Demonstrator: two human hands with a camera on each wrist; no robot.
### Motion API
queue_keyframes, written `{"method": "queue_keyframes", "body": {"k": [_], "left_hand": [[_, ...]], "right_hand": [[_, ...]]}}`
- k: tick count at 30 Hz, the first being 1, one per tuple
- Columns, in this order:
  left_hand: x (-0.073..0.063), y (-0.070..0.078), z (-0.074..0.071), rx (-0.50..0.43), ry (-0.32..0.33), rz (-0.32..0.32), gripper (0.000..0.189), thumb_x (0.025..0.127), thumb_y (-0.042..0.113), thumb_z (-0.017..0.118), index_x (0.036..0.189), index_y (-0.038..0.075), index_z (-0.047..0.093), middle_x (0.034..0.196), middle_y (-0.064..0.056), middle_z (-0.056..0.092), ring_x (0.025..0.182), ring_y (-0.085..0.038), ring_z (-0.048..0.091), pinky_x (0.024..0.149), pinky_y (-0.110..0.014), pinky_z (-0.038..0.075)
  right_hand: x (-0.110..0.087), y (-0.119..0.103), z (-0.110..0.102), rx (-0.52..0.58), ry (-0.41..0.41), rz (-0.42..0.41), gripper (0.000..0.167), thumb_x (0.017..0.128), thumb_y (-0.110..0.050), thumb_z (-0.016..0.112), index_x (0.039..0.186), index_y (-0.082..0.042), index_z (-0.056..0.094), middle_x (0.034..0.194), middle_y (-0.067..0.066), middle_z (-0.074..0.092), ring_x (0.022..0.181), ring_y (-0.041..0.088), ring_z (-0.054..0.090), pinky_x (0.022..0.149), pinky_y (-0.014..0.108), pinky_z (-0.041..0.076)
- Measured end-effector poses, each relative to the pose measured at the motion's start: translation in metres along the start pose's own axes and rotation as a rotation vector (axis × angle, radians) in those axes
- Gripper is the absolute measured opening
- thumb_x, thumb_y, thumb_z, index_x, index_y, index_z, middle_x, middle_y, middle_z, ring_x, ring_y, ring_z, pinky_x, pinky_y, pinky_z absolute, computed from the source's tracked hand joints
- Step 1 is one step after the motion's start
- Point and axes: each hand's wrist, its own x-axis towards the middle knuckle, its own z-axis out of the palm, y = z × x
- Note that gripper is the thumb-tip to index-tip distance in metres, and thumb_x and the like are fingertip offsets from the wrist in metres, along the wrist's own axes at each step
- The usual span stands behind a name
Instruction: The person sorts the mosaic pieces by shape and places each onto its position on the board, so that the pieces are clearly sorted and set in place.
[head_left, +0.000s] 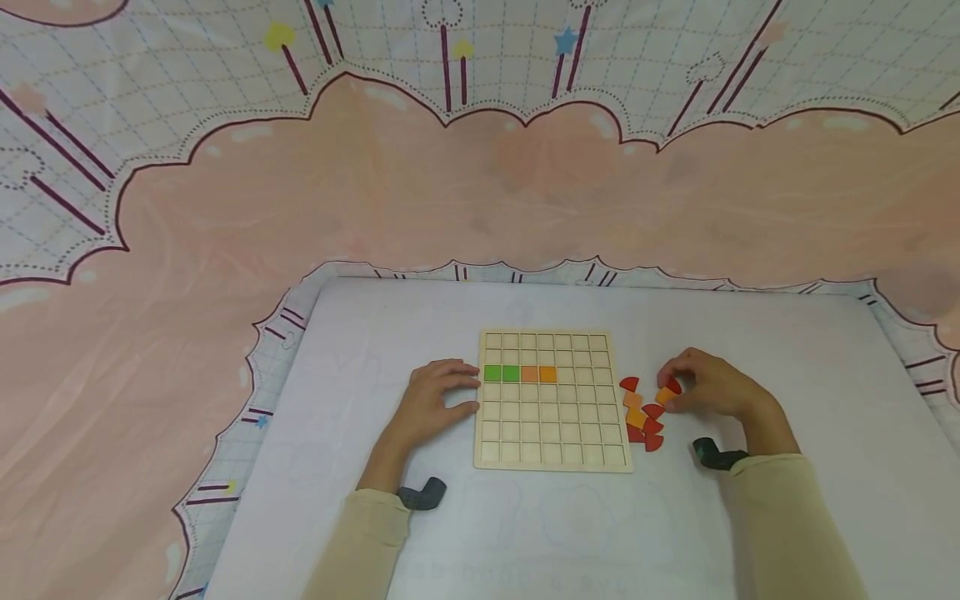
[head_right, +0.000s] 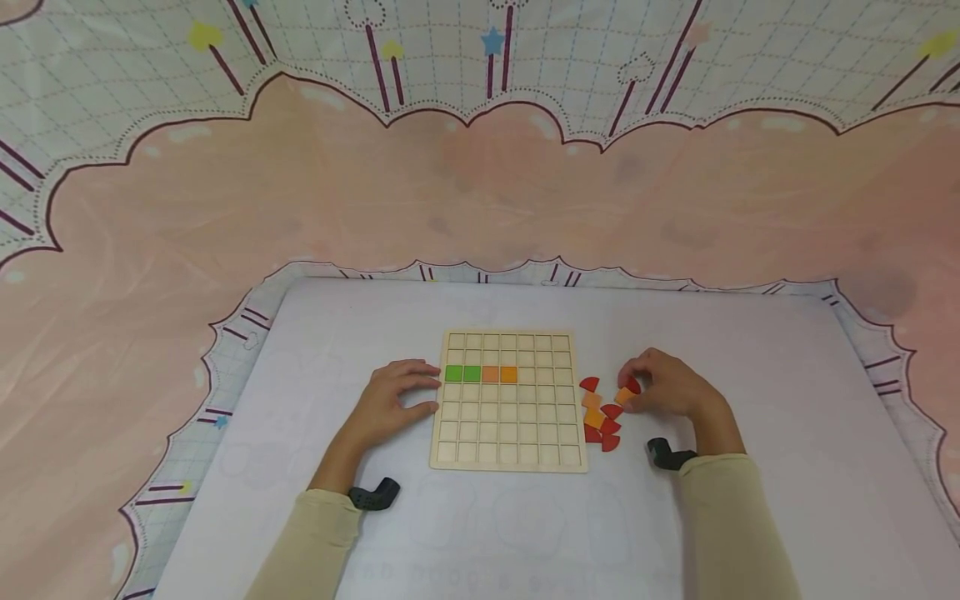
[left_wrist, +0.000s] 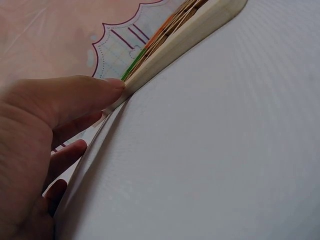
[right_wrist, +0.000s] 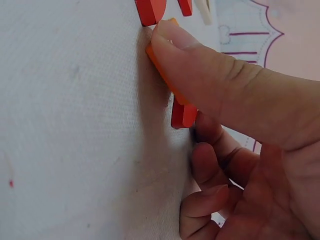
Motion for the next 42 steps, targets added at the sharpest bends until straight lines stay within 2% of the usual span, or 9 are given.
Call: {"method": "queue_keyframes", "body": {"k": [7,16,22,25,31,35,42], "left_hand": [[0.000,0.001,0.000,0.000,0.003,0.008,0.032,0.082,0.026,0.084,0.112,0.019,0.078,0.130,0.006,0.070,0.137,-0.021,0.053,0.112,-0.052,0.035],[0.000,0.002,-0.002,0.010,0.004,-0.009,0.031,0.082,0.028,0.084,0.112,0.020,0.078,0.130,0.006,0.070,0.137,-0.022,0.053,0.111,-0.052,0.036],[-0.001,0.003,-0.002,-0.002,0.006,-0.011,0.031,0.082,0.027,0.085,0.111,0.019,0.078,0.130,0.006,0.070,0.137,-0.022,0.053,0.112,-0.052,0.035],[-0.001,0.003,-0.002,-0.006,0.010,-0.007,0.031,0.082,0.026,0.085,0.111,0.019,0.078,0.130,0.005,0.070,0.137,-0.022,0.053,0.112,-0.052,0.035],[-0.001,0.003,-0.002,-0.010,0.007,0.001,0.031,0.082,0.026,0.084,0.112,0.018,0.078,0.130,0.006,0.070,0.136,-0.022,0.054,0.112,-0.051,0.036],[-0.001,0.002,-0.001,-0.006,0.010,0.009,0.031,0.082,0.025,0.084,0.112,0.018,0.078,0.130,0.006,0.070,0.136,-0.021,0.054,0.111,-0.052,0.036],[-0.001,0.003,-0.002,-0.010,0.015,0.009,0.031,0.082,0.025,0.085,0.112,0.019,0.078,0.129,0.006,0.070,0.136,-0.022,0.054,0.110,-0.051,0.036]], "right_hand": [[-0.001,-0.003,-0.002,0.001,0.001,0.017,0.032,0.079,-0.025,0.088,0.100,-0.014,0.067,0.104,0.007,0.059,0.105,0.028,0.050,0.084,0.035,0.047],[-0.005,-0.003,-0.003,0.015,0.037,0.030,0.034,0.082,-0.035,0.085,0.100,-0.012,0.068,0.099,0.006,0.060,0.101,0.027,0.050,0.079,0.034,0.044],[-0.004,-0.003,0.000,0.045,0.038,0.022,0.027,0.082,-0.033,0.085,0.095,-0.014,0.071,0.091,0.005,0.059,0.094,0.025,0.049,0.074,0.033,0.042],[-0.005,-0.006,0.002,0.048,0.073,0.021,0.022,0.083,-0.033,0.084,0.093,-0.017,0.071,0.088,0.004,0.059,0.091,0.024,0.050,0.073,0.033,0.043],[-0.005,-0.017,0.007,0.083,0.162,0.029,0.025,0.089,-0.036,0.079,0.101,-0.015,0.072,0.092,0.005,0.064,0.093,0.024,0.054,0.075,0.030,0.048],[-0.001,-0.028,0.012,0.117,0.180,0.024,0.028,0.091,-0.034,0.077,0.107,-0.012,0.072,0.096,0.005,0.068,0.093,0.023,0.056,0.075,0.029,0.050],[0.011,-0.049,0.024,0.126,0.216,-0.036,0.026,0.095,-0.029,0.073,0.113,-0.009,0.073,0.096,0.007,0.070,0.089,0.024,0.057,0.073,0.030,0.048]]}}
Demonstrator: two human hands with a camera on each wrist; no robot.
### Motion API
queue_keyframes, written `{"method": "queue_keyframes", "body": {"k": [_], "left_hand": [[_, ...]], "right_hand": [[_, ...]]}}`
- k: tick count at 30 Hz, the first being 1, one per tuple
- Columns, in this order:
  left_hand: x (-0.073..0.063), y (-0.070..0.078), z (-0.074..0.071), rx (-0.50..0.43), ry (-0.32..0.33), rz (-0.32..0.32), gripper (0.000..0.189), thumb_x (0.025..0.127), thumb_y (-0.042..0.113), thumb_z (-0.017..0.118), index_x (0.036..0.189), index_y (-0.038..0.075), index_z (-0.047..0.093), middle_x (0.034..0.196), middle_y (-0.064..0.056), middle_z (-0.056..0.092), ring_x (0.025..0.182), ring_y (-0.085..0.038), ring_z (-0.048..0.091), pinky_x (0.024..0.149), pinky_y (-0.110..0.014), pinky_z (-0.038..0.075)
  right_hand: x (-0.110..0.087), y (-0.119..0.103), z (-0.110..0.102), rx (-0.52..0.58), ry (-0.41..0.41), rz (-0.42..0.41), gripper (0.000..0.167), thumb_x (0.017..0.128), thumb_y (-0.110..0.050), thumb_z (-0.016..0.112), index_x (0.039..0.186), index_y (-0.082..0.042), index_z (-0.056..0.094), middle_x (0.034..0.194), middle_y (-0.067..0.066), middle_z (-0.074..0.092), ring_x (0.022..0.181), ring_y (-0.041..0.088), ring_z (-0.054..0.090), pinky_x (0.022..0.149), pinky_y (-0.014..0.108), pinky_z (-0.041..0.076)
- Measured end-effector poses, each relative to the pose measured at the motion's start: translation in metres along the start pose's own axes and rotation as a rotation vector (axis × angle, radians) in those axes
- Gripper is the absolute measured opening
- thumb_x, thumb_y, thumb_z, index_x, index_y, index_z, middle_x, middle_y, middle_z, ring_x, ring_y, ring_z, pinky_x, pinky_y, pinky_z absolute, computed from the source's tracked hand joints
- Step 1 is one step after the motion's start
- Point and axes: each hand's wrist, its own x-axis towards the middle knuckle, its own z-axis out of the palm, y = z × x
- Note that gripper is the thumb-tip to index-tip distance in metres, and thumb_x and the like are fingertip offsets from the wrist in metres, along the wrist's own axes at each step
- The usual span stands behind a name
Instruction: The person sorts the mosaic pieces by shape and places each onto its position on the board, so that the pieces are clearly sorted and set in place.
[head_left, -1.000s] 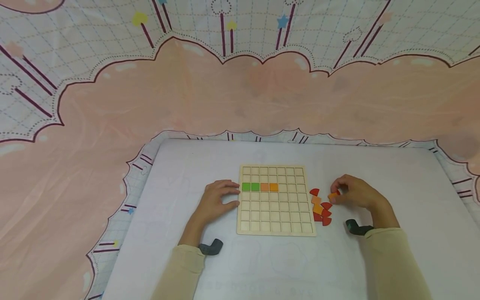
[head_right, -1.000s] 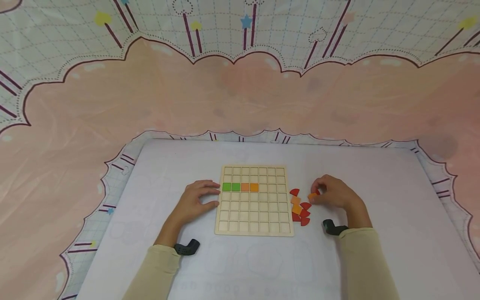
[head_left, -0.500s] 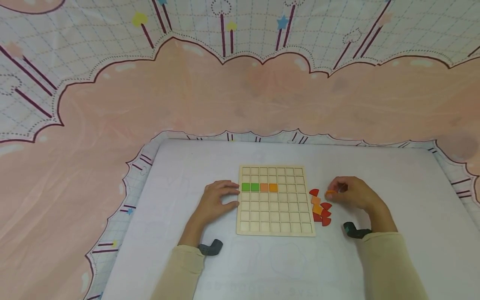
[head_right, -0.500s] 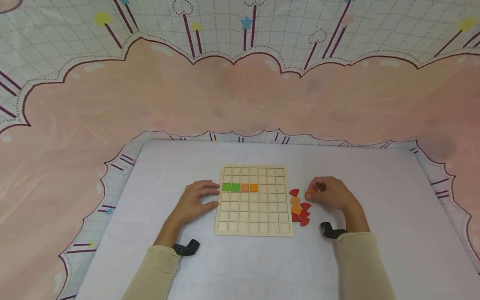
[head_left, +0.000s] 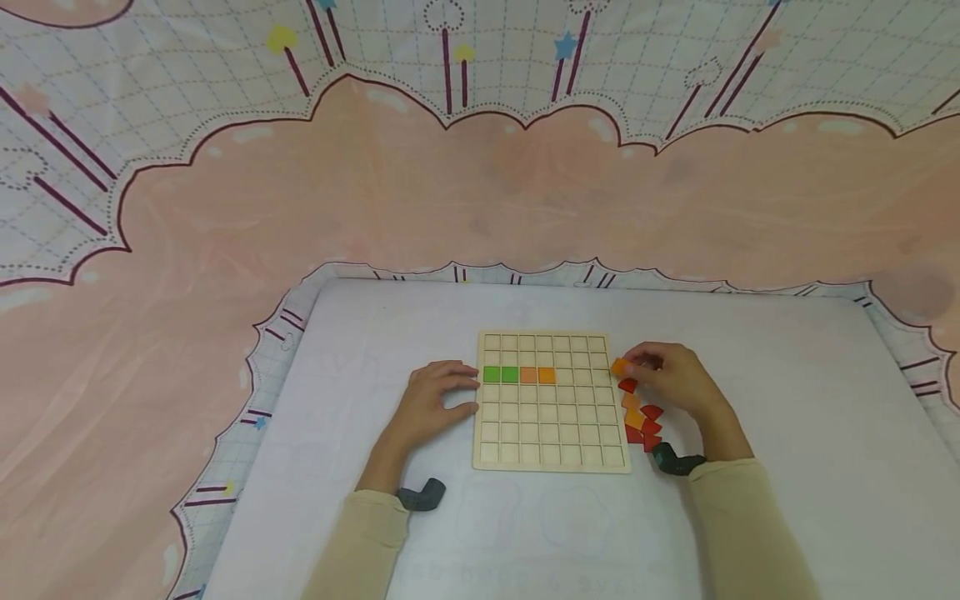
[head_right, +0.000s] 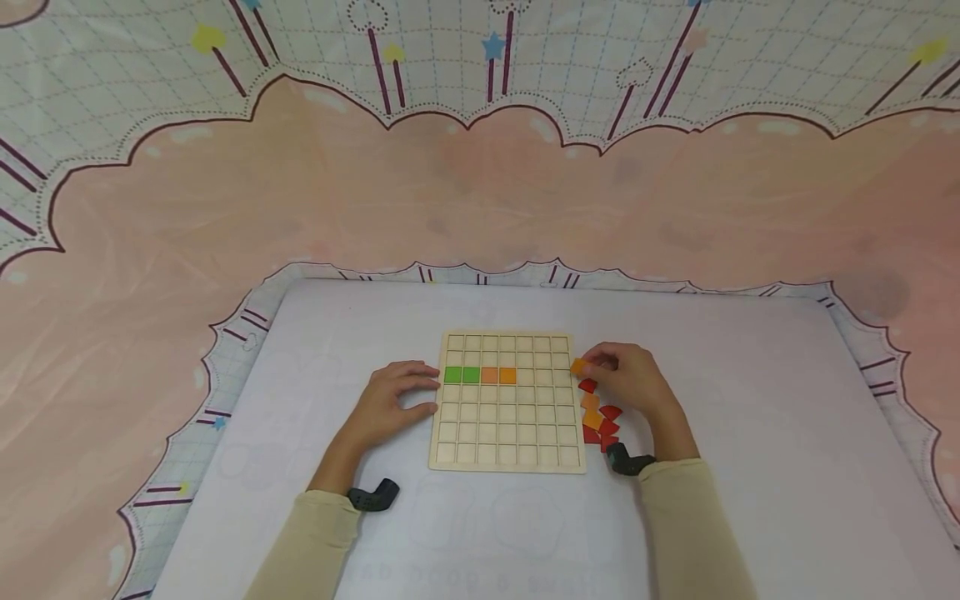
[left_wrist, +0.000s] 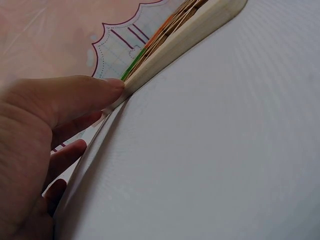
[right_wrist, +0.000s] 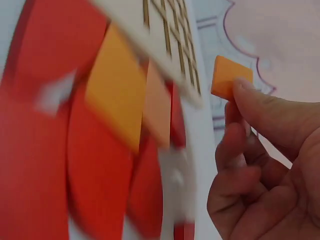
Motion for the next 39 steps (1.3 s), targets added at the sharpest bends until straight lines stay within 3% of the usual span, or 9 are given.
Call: {"method": "queue_keyframes", "body": {"k": [7,17,25,39], "left_hand": [[0.000,-0.001,0.000,0.002,-0.003,-0.006,0.031,0.082,0.025,0.085,0.111,0.018,0.078,0.130,0.006,0.070,0.136,-0.021,0.054,0.111,-0.051,0.036],[0.000,0.000,0.000,-0.007,-0.005,-0.013,0.031,0.082,0.025,0.085,0.111,0.018,0.078,0.130,0.006,0.070,0.136,-0.021,0.053,0.112,-0.051,0.035],[0.000,0.000,0.000,-0.008,0.014,0.016,0.032,0.081,0.024,0.086,0.111,0.018,0.078,0.128,0.005,0.071,0.134,-0.022,0.055,0.111,-0.052,0.036],[0.001,0.002,0.000,-0.009,-0.003,-0.012,0.030,0.082,0.026,0.084,0.111,0.018,0.078,0.129,0.005,0.070,0.136,-0.023,0.054,0.112,-0.052,0.036]], "right_hand": [[0.011,-0.020,0.019,0.156,-0.002,-0.010,0.023,0.093,-0.023,0.075,0.111,-0.010,0.069,0.100,0.010,0.071,0.089,0.024,0.061,0.074,0.029,0.053],[0.027,-0.033,0.044,0.242,-0.050,-0.027,0.020,0.092,-0.025,0.076,0.107,-0.011,0.074,0.098,0.007,0.072,0.088,0.022,0.063,0.078,0.029,0.052],[0.032,-0.038,0.053,0.126,-0.116,-0.045,0.012,0.094,-0.024,0.074,0.098,-0.014,0.073,0.089,0.003,0.068,0.088,0.022,0.058,0.082,0.034,0.045],[0.031,-0.047,0.057,-0.043,-0.055,-0.040,0.010,0.091,-0.026,0.076,0.087,-0.018,0.071,0.082,-0.001,0.065,0.078,0.018,0.055,0.070,0.031,0.040]]}}
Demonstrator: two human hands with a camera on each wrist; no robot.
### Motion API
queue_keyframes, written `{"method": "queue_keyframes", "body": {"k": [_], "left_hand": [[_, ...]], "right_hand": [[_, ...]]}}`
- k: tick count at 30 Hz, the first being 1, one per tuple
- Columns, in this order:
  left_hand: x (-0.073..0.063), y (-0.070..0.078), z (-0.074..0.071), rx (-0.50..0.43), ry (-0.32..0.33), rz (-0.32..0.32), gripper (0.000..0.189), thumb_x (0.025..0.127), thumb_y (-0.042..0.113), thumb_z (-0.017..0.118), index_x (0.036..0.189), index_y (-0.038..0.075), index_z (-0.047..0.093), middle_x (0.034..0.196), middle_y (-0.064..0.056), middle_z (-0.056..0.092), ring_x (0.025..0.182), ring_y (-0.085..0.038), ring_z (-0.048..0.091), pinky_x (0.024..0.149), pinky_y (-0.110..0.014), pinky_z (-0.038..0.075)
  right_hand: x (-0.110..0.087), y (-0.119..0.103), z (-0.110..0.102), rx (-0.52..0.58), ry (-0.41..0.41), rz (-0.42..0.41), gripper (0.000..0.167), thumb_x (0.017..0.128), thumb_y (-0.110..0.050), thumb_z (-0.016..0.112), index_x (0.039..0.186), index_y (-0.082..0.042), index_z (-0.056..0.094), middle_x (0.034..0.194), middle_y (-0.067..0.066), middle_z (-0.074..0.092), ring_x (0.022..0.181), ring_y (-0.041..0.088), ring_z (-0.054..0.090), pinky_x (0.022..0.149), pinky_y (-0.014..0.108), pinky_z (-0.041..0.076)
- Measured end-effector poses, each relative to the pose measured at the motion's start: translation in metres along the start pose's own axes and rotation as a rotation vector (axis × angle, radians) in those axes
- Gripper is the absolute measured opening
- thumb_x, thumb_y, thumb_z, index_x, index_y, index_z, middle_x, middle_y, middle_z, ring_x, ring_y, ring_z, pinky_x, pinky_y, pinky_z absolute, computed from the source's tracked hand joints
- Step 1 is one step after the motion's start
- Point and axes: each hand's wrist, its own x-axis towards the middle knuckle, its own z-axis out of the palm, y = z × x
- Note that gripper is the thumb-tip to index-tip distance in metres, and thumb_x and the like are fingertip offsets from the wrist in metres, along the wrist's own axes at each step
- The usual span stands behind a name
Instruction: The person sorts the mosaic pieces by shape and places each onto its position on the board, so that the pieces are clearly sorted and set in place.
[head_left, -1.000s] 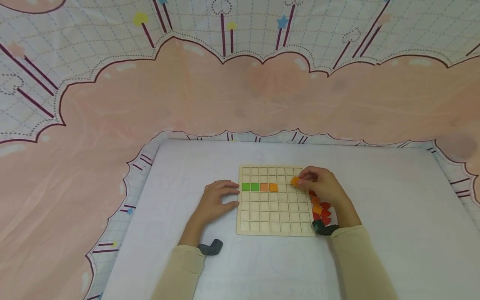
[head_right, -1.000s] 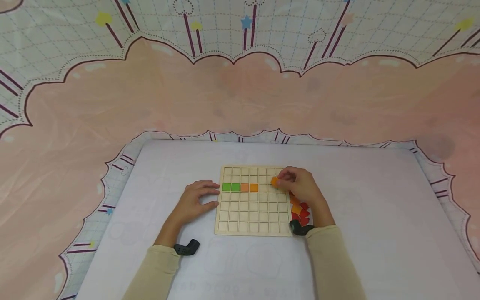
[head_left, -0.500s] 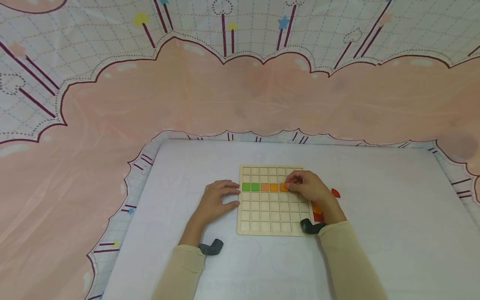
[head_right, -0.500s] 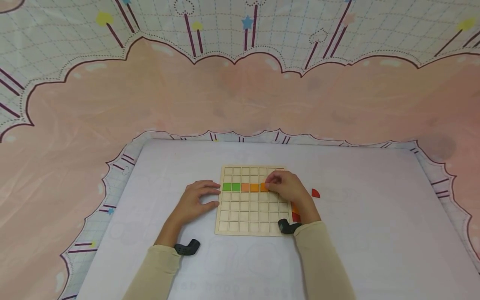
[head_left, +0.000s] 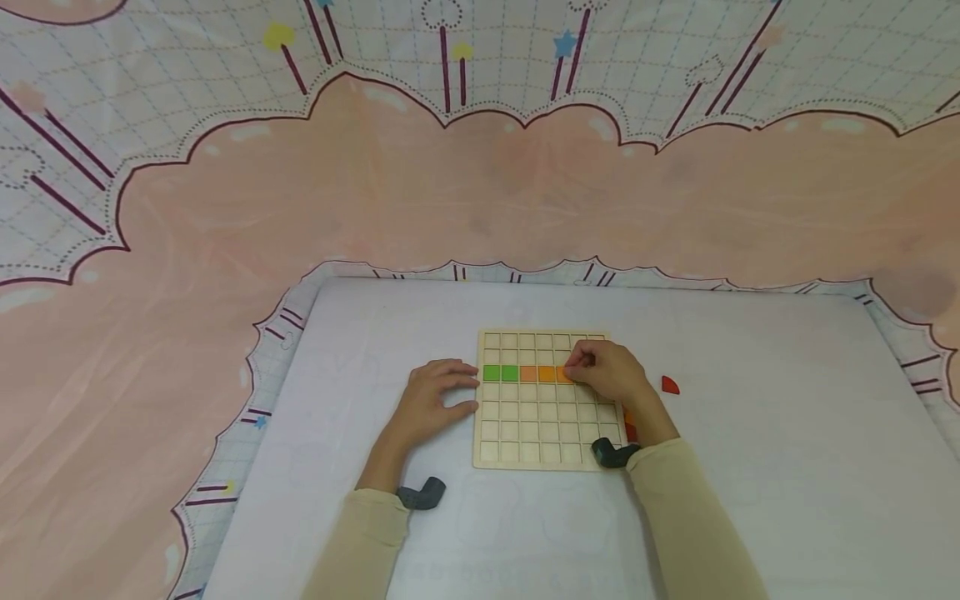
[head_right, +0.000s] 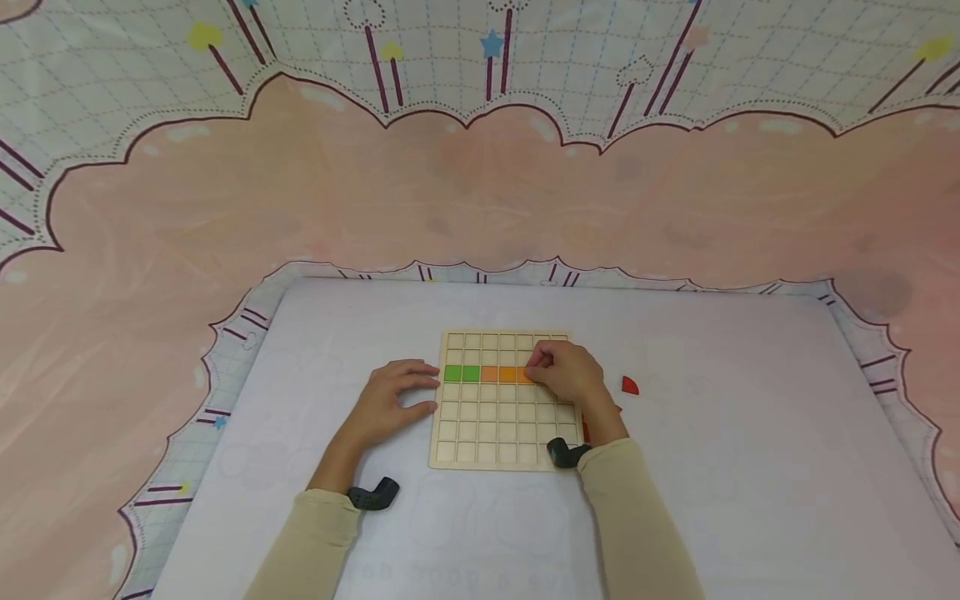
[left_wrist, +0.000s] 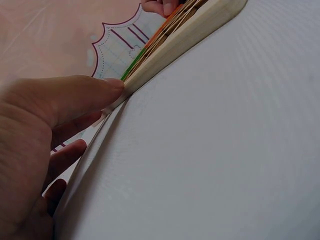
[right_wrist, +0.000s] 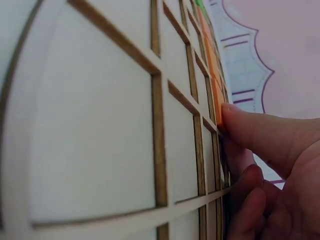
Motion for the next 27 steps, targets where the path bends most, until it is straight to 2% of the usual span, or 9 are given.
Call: {"method": "queue_keyframes", "body": {"k": [4,9,13,27], "left_hand": [[0.0001,-0.0009,0.0005,0.002,0.000,0.001,0.030,0.082,0.026,0.084,0.111,0.019,0.078,0.130,0.005,0.070,0.136,-0.023,0.054,0.111,-0.052,0.036],[0.0002,-0.0016,0.0012,0.005,0.004,-0.001,0.030,0.081,0.026,0.085,0.110,0.019,0.078,0.130,0.005,0.070,0.136,-0.022,0.054,0.111,-0.052,0.036],[0.0010,-0.0024,0.0018,0.005,0.000,-0.015,0.030,0.082,0.027,0.085,0.110,0.019,0.078,0.130,0.005,0.070,0.136,-0.022,0.054,0.112,-0.052,0.036],[0.0002,-0.0024,0.0022,0.002,0.009,-0.010,0.030,0.081,0.026,0.086,0.109,0.020,0.078,0.129,0.006,0.070,0.135,-0.022,0.054,0.112,-0.052,0.036]], "right_hand": [[0.0003,-0.0002,-0.0004,-0.023,-0.011,-0.010,0.011,0.092,-0.029,0.075,0.093,-0.019,0.070,0.082,-0.002,0.063,0.078,0.017,0.055,0.069,0.031,0.039],[0.0002,0.0015,-0.0025,0.049,-0.052,-0.018,0.023,0.087,-0.027,0.081,0.103,-0.018,0.067,0.083,0.000,0.058,0.077,0.020,0.053,0.070,0.033,0.039],[0.0008,0.0030,-0.0033,0.074,-0.076,-0.019,0.025,0.082,-0.024,0.085,0.101,-0.019,0.069,0.083,0.000,0.057,0.077,0.020,0.052,0.070,0.034,0.039],[0.0006,0.0047,-0.0038,0.083,-0.084,0.002,0.023,0.082,-0.021,0.085,0.098,-0.016,0.070,0.085,0.002,0.058,0.082,0.021,0.053,0.075,0.034,0.040]]}}
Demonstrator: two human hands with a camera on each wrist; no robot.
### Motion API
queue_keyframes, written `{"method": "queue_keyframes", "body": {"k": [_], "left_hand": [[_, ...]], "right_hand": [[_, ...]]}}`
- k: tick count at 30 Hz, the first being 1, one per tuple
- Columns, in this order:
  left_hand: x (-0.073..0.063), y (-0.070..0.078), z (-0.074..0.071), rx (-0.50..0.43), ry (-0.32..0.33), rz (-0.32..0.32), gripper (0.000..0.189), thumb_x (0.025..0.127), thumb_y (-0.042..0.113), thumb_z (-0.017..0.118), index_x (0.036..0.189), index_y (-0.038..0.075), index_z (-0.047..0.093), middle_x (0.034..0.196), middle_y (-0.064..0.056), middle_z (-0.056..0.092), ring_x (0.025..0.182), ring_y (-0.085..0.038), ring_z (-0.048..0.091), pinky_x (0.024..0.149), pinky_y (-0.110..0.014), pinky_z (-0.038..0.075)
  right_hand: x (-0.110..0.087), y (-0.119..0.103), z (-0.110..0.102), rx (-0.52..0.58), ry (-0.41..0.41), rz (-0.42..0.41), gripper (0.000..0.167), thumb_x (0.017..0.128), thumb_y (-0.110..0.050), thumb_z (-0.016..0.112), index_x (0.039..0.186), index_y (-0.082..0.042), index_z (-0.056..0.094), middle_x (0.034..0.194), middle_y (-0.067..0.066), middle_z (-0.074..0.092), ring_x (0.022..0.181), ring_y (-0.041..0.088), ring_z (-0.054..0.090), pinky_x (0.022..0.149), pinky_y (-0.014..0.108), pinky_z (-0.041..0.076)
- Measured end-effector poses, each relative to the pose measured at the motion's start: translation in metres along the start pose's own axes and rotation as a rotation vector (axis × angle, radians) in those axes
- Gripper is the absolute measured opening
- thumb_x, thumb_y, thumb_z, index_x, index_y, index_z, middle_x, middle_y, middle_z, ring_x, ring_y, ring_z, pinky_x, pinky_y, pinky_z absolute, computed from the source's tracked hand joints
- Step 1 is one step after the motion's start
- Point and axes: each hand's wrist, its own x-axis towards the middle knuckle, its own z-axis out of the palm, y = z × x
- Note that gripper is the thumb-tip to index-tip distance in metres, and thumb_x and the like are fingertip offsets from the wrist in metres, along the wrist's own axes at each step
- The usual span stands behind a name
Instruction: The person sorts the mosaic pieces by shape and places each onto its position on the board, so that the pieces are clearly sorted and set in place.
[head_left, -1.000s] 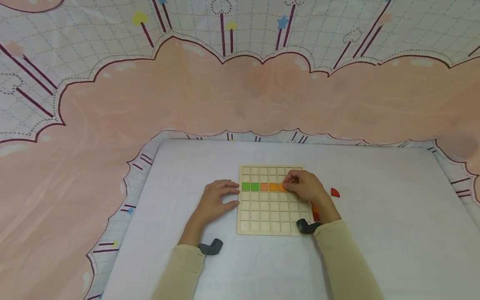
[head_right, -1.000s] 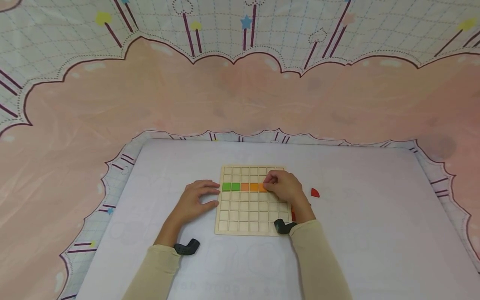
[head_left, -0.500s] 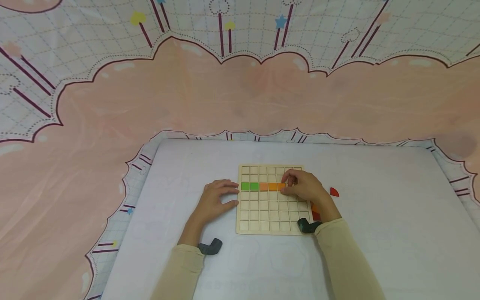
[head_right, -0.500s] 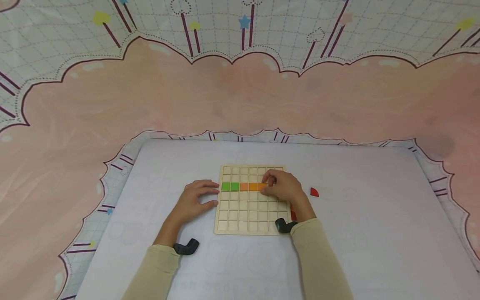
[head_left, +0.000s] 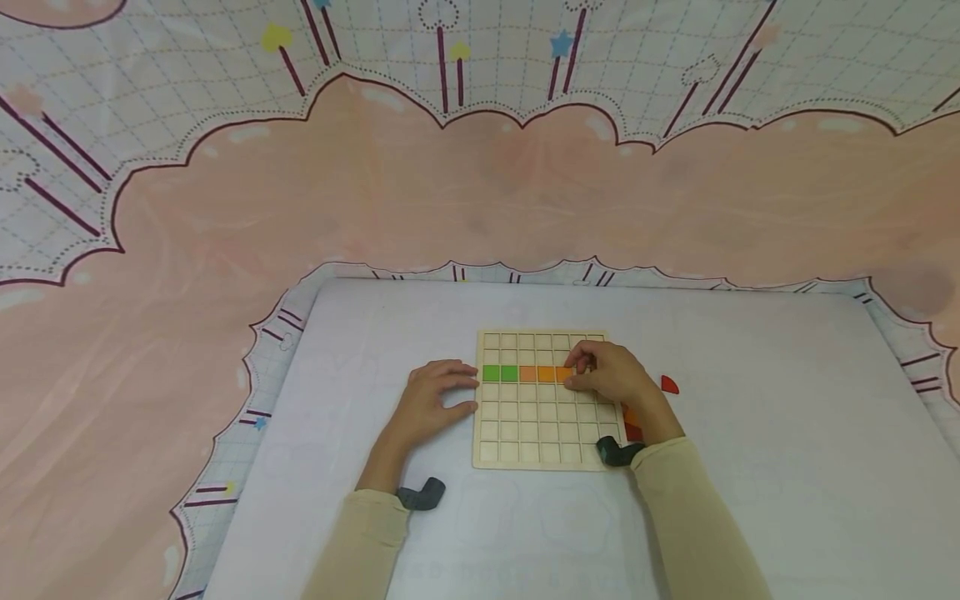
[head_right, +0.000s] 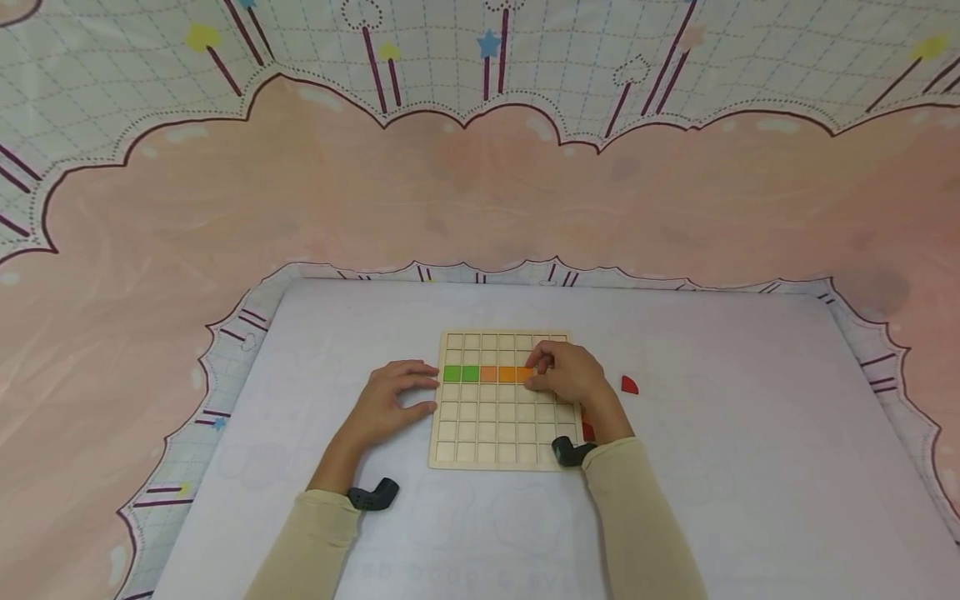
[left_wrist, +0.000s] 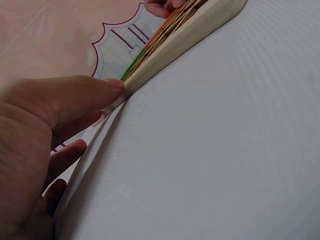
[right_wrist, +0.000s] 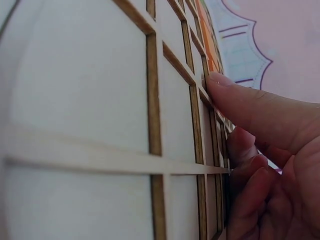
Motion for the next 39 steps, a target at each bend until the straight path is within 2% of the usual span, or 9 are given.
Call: {"method": "queue_keyframes", "body": {"k": [9,13,20,29,35,39], "left_hand": [[0.000,-0.002,0.001,0.000,0.004,0.015,0.030,0.081,0.026,0.086,0.109,0.020,0.078,0.130,0.006,0.070,0.135,-0.021,0.054,0.112,-0.052,0.036],[0.000,-0.002,0.001,0.004,0.006,0.023,0.030,0.081,0.026,0.085,0.110,0.019,0.078,0.129,0.006,0.070,0.135,-0.021,0.055,0.112,-0.052,0.036],[0.000,-0.002,0.002,0.002,-0.001,0.023,0.031,0.082,0.026,0.085,0.111,0.019,0.078,0.130,0.006,0.070,0.135,-0.021,0.054,0.112,-0.052,0.036],[0.000,-0.002,0.002,0.012,-0.001,0.014,0.031,0.081,0.027,0.085,0.111,0.019,0.078,0.130,0.006,0.070,0.135,-0.021,0.054,0.112,-0.051,0.036],[0.000,-0.002,0.001,0.008,0.002,0.011,0.030,0.081,0.026,0.086,0.110,0.020,0.078,0.129,0.007,0.070,0.135,-0.020,0.054,0.112,-0.051,0.036],[0.000,-0.001,0.001,0.006,0.003,0.015,0.030,0.081,0.026,0.085,0.110,0.020,0.078,0.129,0.006,0.070,0.135,-0.021,0.054,0.112,-0.052,0.036]], "right_hand": [[0.000,0.002,-0.002,0.031,-0.029,0.006,0.025,0.083,-0.020,0.084,0.102,-0.015,0.070,0.087,0.002,0.058,0.085,0.022,0.052,0.077,0.035,0.040],[-0.002,0.003,-0.007,0.061,-0.053,-0.022,0.028,0.082,-0.019,0.084,0.106,-0.013,0.071,0.090,0.004,0.060,0.086,0.022,0.053,0.078,0.033,0.042],[-0.012,0.006,-0.021,0.115,-0.018,-0.049,0.027,0.086,-0.019,0.082,0.110,-0.011,0.073,0.093,0.005,0.064,0.089,0.022,0.056,0.078,0.026,0.049],[-0.028,0.016,-0.046,-0.072,0.014,0.003,0.022,0.089,-0.023,0.079,0.107,-0.012,0.076,0.090,0.005,0.065,0.087,0.022,0.056,0.075,0.031,0.048],[-0.037,0.033,-0.056,-0.097,-0.046,0.030,0.018,0.088,-0.018,0.076,0.106,-0.013,0.077,0.093,0.006,0.066,0.088,0.024,0.054,0.070,0.032,0.048],[-0.040,0.045,-0.062,-0.106,-0.098,0.055,0.021,0.087,-0.019,0.078,0.108,-0.018,0.078,0.099,0.005,0.064,0.093,0.024,0.051,0.073,0.032,0.046]]}}
